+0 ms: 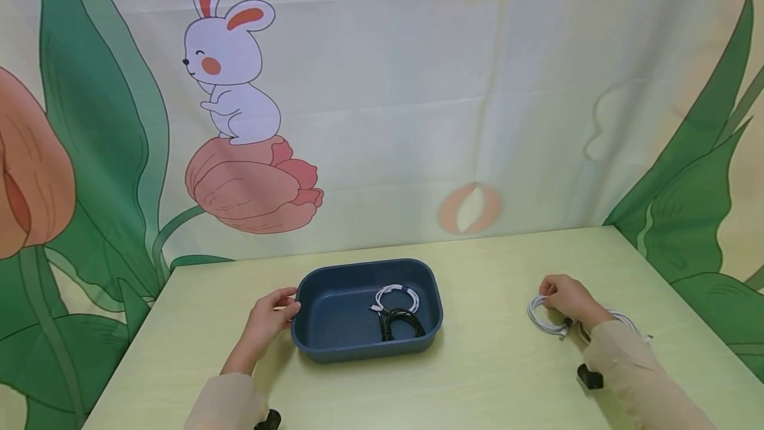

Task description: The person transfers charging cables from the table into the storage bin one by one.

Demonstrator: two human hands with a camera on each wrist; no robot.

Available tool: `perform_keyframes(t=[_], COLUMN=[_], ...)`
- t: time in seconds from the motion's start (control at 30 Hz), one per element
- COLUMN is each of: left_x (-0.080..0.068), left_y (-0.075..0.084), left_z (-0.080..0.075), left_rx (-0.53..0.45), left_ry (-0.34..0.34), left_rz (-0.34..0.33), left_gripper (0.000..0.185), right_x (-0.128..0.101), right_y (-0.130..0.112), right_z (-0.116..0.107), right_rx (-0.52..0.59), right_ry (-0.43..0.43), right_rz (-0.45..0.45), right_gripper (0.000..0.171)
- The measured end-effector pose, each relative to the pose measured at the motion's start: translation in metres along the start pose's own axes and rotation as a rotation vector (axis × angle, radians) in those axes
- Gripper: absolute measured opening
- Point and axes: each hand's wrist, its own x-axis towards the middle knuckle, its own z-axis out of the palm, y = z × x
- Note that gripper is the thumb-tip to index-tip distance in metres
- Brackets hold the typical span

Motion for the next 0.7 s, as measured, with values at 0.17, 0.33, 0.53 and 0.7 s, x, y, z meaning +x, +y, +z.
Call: perform_keyframes(t=[0.17, 0.33, 0.53, 0.7], left_x=[-0.001, -0.001, -0.001, -0.001], left_y=[0.0, 0.001, 0.001, 0.001], left_z=[0.0, 0.0, 0.0, 0.0], left_rx=[0.005, 0.007, 0.01, 0.012], left_ry=[-0.004, -0.006, -0.005, -0.005], left_rz=[0.0, -0.001, 0.007, 0.008], left_gripper=[0.038, 0.038, 0.038, 0.037], right_x=[-0.002, -0.004, -0.006, -0.008], right_y=[-0.001, -0.002, -0.003, -0.005], right_z=[-0.004, -0.007, -0.01, -0.014], right_rx=[0.025, 0.032, 0.042, 0.043], right_ry=[-0.018, -0.039, -0.052, -0.062], right_rz=[-0.033, -0.047, -0.024, -0.01], right_gripper=[0.008, 0.011, 0.01, 0.011])
